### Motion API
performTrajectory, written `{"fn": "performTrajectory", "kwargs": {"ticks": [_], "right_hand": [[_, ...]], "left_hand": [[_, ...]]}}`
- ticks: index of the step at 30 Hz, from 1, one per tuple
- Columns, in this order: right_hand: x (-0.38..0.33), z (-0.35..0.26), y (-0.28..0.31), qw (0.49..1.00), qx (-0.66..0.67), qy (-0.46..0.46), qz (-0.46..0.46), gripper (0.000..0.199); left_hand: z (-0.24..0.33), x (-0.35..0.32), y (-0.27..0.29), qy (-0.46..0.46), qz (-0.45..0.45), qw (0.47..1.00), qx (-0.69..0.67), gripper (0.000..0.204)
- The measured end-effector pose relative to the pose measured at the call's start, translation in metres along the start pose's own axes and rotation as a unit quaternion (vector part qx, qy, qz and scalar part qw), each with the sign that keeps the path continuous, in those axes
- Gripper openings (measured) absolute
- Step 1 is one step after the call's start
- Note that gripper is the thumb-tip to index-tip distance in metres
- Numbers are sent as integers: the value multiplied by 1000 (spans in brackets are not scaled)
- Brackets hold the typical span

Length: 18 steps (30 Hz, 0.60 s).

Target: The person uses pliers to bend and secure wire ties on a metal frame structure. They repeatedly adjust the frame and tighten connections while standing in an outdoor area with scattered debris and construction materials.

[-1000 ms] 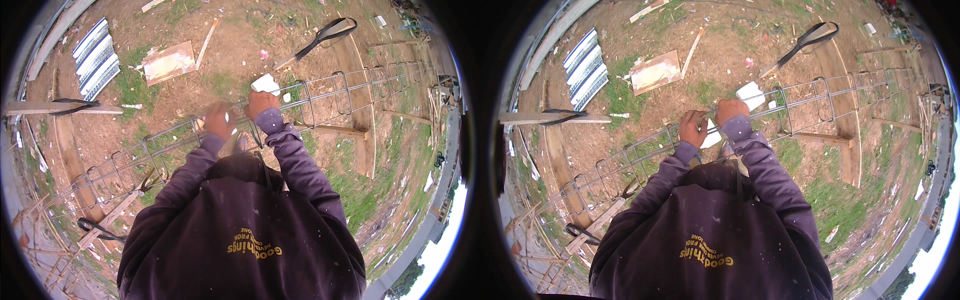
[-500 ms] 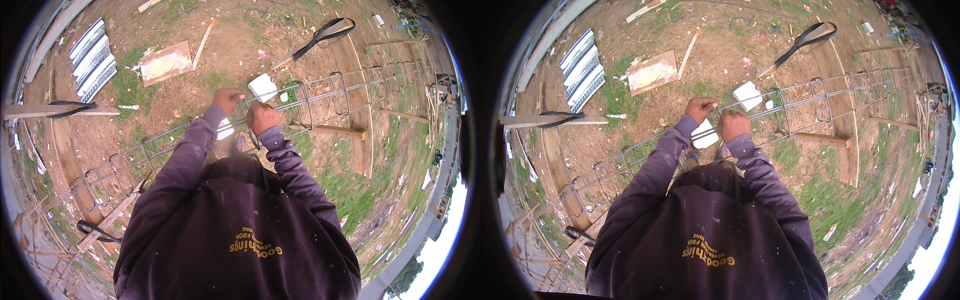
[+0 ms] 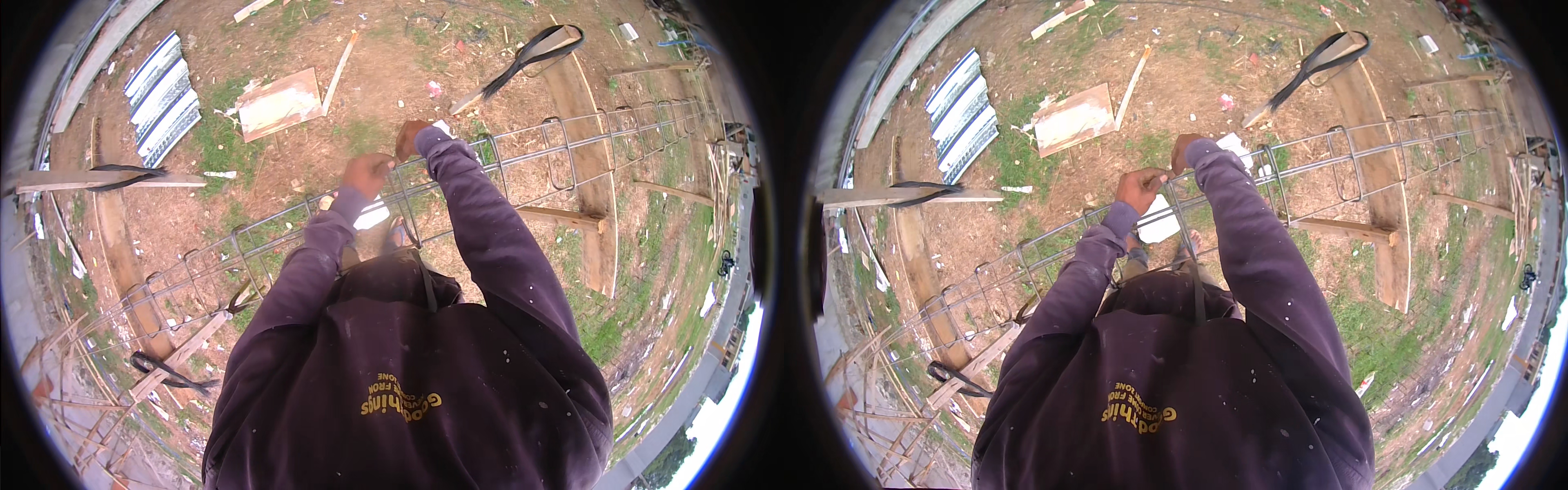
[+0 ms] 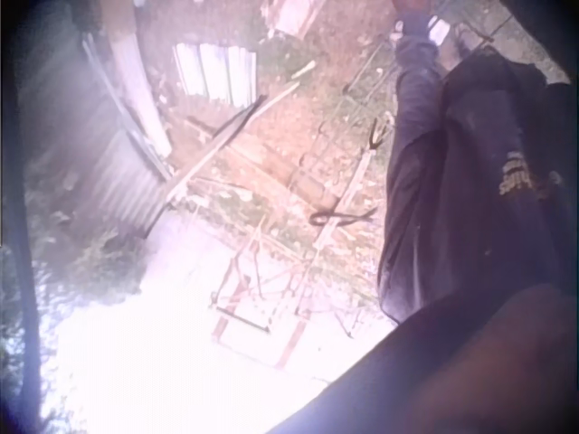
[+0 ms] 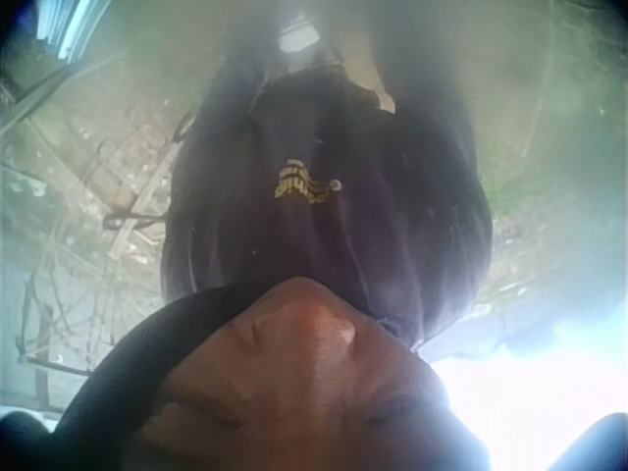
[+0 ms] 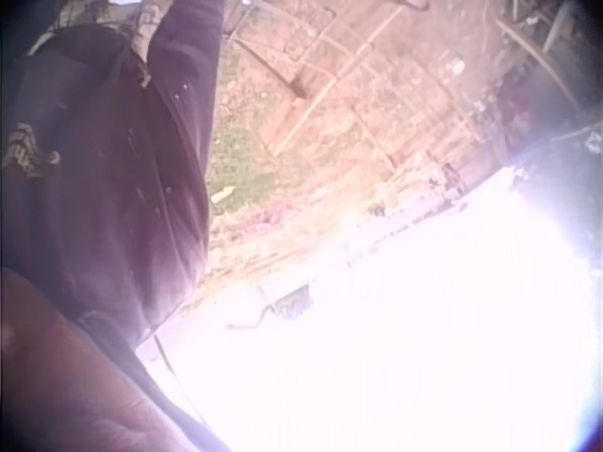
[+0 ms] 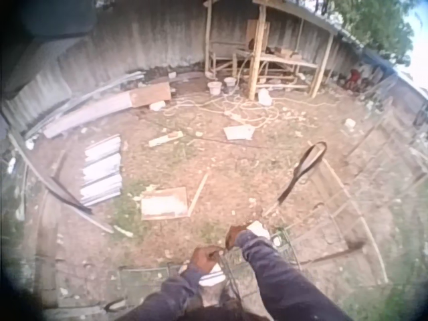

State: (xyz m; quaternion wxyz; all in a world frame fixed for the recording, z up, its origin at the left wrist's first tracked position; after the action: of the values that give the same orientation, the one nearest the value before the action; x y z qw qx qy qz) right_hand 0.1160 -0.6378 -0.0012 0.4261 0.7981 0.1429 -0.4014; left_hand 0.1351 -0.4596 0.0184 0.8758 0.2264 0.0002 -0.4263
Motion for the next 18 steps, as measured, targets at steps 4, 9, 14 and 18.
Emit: {"fn": "performTrajectory", "kwargs": {"ticks": [4,9,14,18], "right_hand": [[28,8,-27,991,-74,-32,-103,56],[26,16,-30,997,-54,-9,-54,41],[-47,3,-17,879,35,200,432,25],[-97,2,-39,865,107,205,444,15]], "left_hand": [[9,-11,-7,11,92,995,42,28],[10,-10,-17,46,106,993,35,29],[-1,-5,-15,66,89,994,-26,23],[-6,-4,-13,46,100,994,-3,21]]}}
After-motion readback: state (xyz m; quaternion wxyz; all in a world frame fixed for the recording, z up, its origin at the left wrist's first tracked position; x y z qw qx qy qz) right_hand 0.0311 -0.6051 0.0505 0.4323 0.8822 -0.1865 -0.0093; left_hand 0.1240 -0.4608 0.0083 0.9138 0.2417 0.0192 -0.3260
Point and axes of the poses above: each hand's wrist, its own x-axis towards the middle knuckle, its own y-axis out of the back of the hand, z = x × y, the point moved 4 cm from there along x, towards the middle knuckle
